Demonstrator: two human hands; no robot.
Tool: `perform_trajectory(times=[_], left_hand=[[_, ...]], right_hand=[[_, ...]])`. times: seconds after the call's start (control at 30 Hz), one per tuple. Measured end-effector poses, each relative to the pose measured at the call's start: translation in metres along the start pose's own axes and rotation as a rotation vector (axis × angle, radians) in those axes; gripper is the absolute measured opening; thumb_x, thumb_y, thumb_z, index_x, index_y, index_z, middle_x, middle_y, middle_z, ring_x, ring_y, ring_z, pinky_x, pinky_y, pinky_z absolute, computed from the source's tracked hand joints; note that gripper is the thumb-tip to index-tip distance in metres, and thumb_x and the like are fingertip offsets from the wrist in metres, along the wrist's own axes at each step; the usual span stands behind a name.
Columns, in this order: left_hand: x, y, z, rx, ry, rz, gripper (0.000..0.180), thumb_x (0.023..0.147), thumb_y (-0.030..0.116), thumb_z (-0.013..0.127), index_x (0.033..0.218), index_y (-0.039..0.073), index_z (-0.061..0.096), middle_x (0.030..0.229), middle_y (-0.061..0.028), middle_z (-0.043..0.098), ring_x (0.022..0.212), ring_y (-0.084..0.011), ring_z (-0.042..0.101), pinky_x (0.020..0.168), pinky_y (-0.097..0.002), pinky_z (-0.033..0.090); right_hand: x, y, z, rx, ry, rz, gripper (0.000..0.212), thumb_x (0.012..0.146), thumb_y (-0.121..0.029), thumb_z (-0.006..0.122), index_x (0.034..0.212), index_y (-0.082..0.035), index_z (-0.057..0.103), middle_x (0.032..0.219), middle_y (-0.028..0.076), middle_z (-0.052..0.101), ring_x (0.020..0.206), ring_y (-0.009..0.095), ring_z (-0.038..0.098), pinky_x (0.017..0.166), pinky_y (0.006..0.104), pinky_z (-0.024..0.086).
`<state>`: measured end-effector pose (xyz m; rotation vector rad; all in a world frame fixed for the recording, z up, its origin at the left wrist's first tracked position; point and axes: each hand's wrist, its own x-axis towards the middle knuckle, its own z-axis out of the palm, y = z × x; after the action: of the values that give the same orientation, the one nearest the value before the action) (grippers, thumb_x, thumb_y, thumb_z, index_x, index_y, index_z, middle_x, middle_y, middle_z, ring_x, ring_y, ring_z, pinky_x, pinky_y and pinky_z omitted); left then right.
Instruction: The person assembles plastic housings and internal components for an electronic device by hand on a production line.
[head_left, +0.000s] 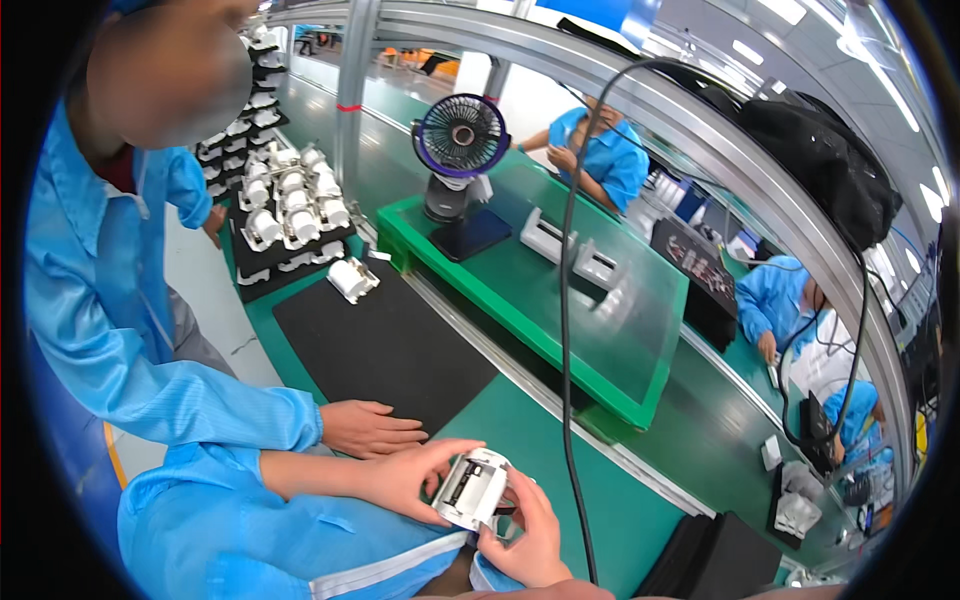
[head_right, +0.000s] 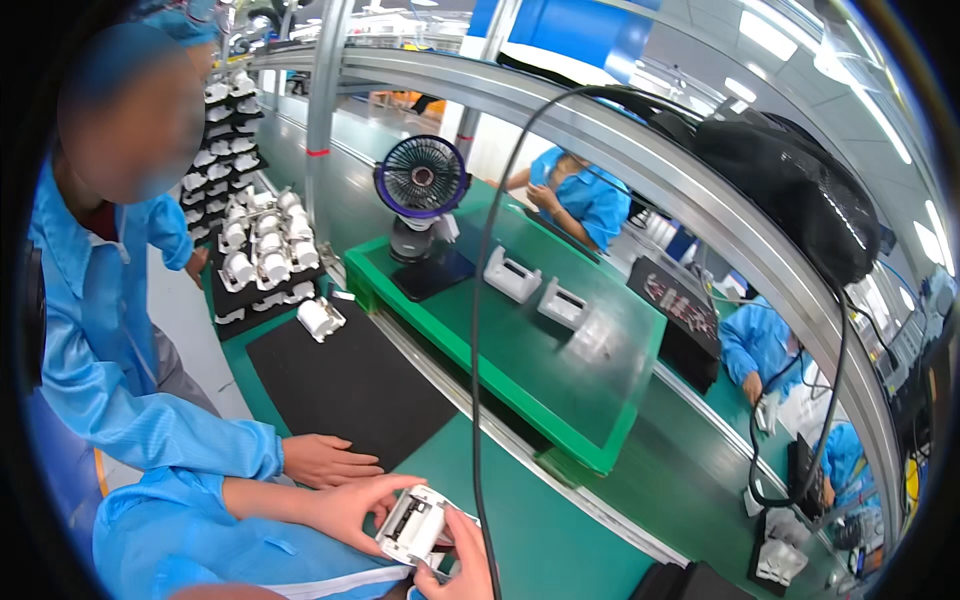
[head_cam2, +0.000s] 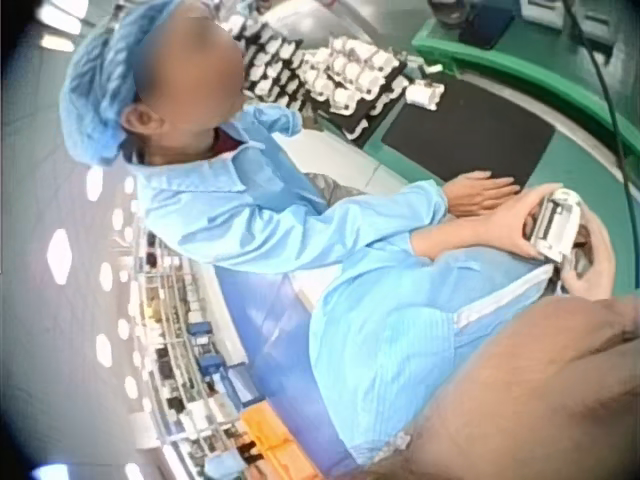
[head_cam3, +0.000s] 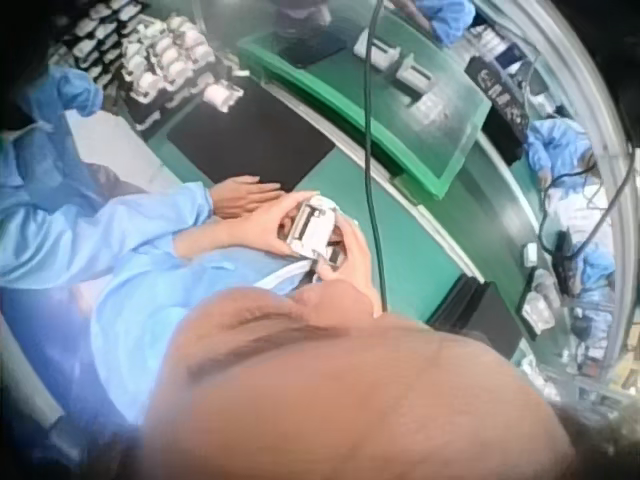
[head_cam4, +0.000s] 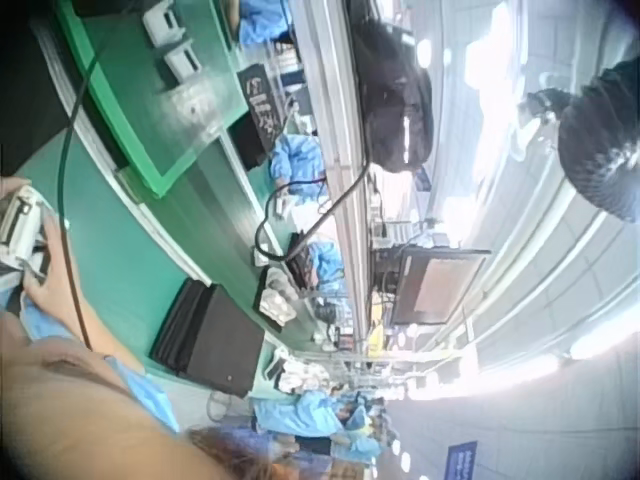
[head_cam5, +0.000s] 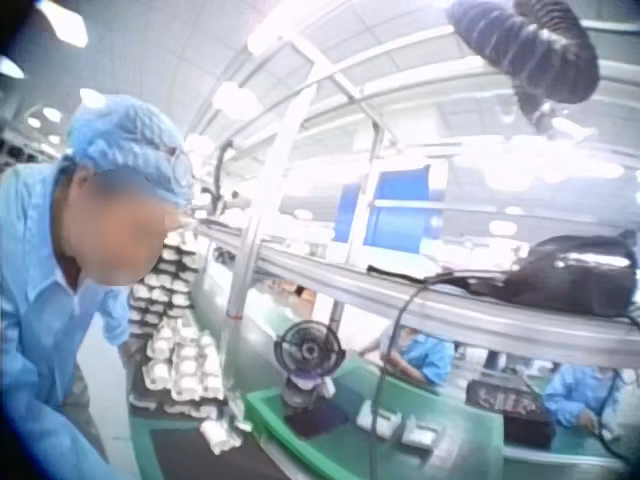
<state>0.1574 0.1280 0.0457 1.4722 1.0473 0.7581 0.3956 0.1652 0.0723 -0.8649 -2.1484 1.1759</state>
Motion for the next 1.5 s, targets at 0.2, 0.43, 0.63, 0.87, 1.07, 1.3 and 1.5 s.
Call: perform_trajectory(times=[0.2,0.43,0.63,0.87,1.07,1.3,1.5], left_hand=[[-0.009,-0.018,0.004,-0.052,0.115,0.124,0.103,0.07,0.02,0.086,0.149,0.003,0.024,0.128,-0.0114,0.049,0.09,-0.0133,0.061,0.067,-0.0252,0.051],[0.01,-0.012,-0.003,-0.223,0.081,0.229,0.107,0.073,0.013,0.082,0.155,0.005,0.015,0.129,-0.0098,0.049,0.09,-0.0121,0.057,0.073,-0.0265,0.05],[0.011,-0.006,-0.008,-0.111,0.073,0.18,0.11,0.071,0.015,0.083,0.155,0.005,0.012,0.13,-0.0115,0.049,0.089,-0.0139,0.059,0.069,-0.0246,0.05],[-0.003,-0.014,-0.002,-0.099,0.066,0.135,0.112,0.071,0.017,0.083,0.156,0.008,0.011,0.139,-0.0119,0.043,0.099,-0.0154,0.057,0.074,-0.0269,0.05],[-0.007,-0.014,-0.003,0.023,0.111,0.244,0.113,0.069,0.017,0.085,0.156,0.009,0.013,0.148,-0.0136,0.033,0.102,-0.0158,0.054,0.075,-0.0268,0.05],[-0.006,-0.014,-0.001,-0.139,0.117,0.264,0.105,0.066,0.012,0.085,0.152,0.007,0.025,0.142,-0.0121,0.036,0.099,-0.0141,0.055,0.074,-0.0265,0.05],[-0.009,-0.008,-0.006,0.006,0.051,0.227,0.11,0.066,0.007,0.086,0.153,0.005,0.018,0.152,-0.0144,0.026,0.117,-0.0183,0.055,0.083,-0.0298,0.053]], right_hand=[[0.011,0.009,0.007,0.171,0.02,-0.055,0.079,0.071,-0.01,0.082,0.139,0.004,0.044,0.131,0.023,0.052,0.114,0.03,0.061,0.091,0.0353,0.054],[0.022,0.021,-0.001,0.113,0.042,-0.07,0.077,0.069,-0.001,0.074,0.139,0.003,0.043,0.132,0.016,0.05,0.114,0.026,0.06,0.089,0.0359,0.056],[0.031,0.007,0.0,0.144,0.119,-0.058,0.077,0.063,0.001,0.074,0.136,0.005,0.048,0.129,0.016,0.051,0.111,0.024,0.06,0.085,0.032,0.058],[0.019,0.013,0.007,0.061,0.102,-0.129,0.075,0.062,0.001,0.075,0.133,0.004,0.052,0.128,0.018,0.053,0.108,0.023,0.061,0.078,0.0302,0.06],[0.019,0.007,0.004,-0.081,0.077,-0.234,0.077,0.059,0.0,0.079,0.132,0.001,0.055,0.126,0.02,0.055,0.106,0.026,0.063,0.078,0.0316,0.06],[0.015,0.009,0.005,-0.005,0.1,-0.231,0.079,0.057,0.0,0.082,0.131,-0.001,0.055,0.125,0.02,0.057,0.105,0.029,0.064,0.08,0.0342,0.06],[0.012,0.011,0.007,-0.01,0.071,-0.246,0.08,0.058,-0.005,0.087,0.131,-0.002,0.055,0.126,0.019,0.057,0.106,0.028,0.064,0.082,0.0355,0.06]])
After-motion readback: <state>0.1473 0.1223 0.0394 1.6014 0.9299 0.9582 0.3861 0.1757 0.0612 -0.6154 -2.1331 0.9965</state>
